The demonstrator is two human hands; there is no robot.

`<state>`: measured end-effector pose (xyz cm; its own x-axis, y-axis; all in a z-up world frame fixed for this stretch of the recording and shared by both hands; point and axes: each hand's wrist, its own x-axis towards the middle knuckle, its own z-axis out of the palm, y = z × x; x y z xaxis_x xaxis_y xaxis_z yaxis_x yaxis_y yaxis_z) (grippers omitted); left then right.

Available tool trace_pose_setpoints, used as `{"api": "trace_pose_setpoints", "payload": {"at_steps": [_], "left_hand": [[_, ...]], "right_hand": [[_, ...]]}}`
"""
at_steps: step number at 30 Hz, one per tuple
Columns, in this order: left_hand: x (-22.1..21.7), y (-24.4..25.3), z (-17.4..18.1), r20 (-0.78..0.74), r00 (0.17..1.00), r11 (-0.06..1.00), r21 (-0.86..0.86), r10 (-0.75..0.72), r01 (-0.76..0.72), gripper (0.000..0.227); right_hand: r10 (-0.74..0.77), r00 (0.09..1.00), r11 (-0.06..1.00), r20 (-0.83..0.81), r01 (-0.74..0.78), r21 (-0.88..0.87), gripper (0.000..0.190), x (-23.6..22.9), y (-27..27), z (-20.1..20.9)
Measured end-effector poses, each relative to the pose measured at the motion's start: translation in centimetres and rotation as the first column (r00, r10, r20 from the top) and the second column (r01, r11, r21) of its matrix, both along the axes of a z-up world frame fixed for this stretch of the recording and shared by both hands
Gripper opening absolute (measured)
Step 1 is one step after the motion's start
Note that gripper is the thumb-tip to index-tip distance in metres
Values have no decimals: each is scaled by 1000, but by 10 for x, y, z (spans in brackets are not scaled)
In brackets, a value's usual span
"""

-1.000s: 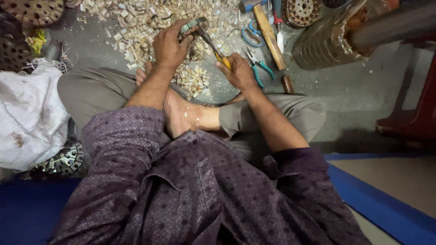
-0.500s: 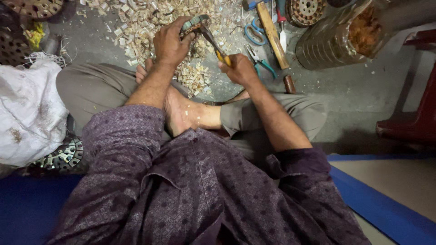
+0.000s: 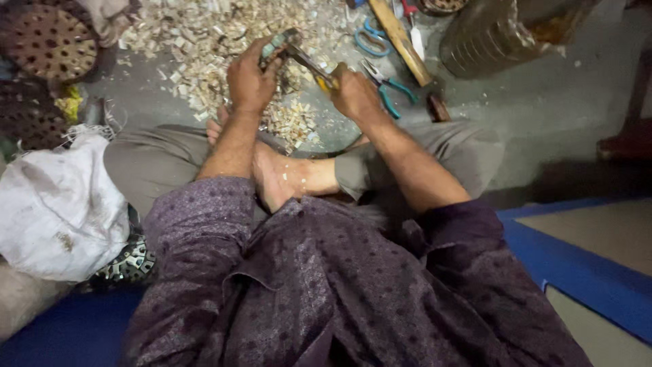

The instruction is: The person sits on the floor and uses pliers to remove copper windings from a circular electrical component. They repeatedly cut and pull the windings, placing the removed pieces into a nearby container.

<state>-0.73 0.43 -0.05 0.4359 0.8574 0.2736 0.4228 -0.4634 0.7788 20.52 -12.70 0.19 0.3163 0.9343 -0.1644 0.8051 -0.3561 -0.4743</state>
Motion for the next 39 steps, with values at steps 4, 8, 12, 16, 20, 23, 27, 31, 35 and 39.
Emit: {"api": "trace_pose_setpoints", "payload": {"at_steps": [4,8,12,16,20,23,27,31,35,39], "left_hand": [[-1,-1,-4,-27,1000,1000,3,8,-8,43],[5,-1,-3,-61,995,993,-88,76,-81,47],[3,-2,-3,-89,995,999,1,41,-41,46],[1,-2,0,-80,997,1000,-15,12,-13,47],[1,-3,-1,-66,998,998,67,-3,8,51],[1,-1,-4,-114,993,1000,3,-2,3,50],[1,0,-8,-90,996,994,107,-4,13,50],[-3,-1,-10,-78,997,998,55,-23,27,46],[-3,2,-6,-116,993,991,132,-10,25,47],[-2,2,1,-100,995,996,77,-26,33,44]], "right_hand": [[-98,877,971,-471,-19,-239,42,3,0,-4],[-90,872,950,-481,-70,-305,43,3,-4,-2],[-42,812,976,-582,-92,-197,44,1,-9,6],[-18,798,980,-602,-104,-167,44,-4,2,20],[-15,812,975,-584,-118,-189,45,-7,7,38],[-9,884,958,-468,-126,-257,42,-6,10,45],[93,922,977,-377,-158,-145,40,-13,7,36],[134,948,990,-290,-143,-8,39,-22,-5,18],[43,946,993,-321,-5,117,66,-25,-2,10],[-6,927,994,-376,-37,-105,61,-24,4,9]]}}
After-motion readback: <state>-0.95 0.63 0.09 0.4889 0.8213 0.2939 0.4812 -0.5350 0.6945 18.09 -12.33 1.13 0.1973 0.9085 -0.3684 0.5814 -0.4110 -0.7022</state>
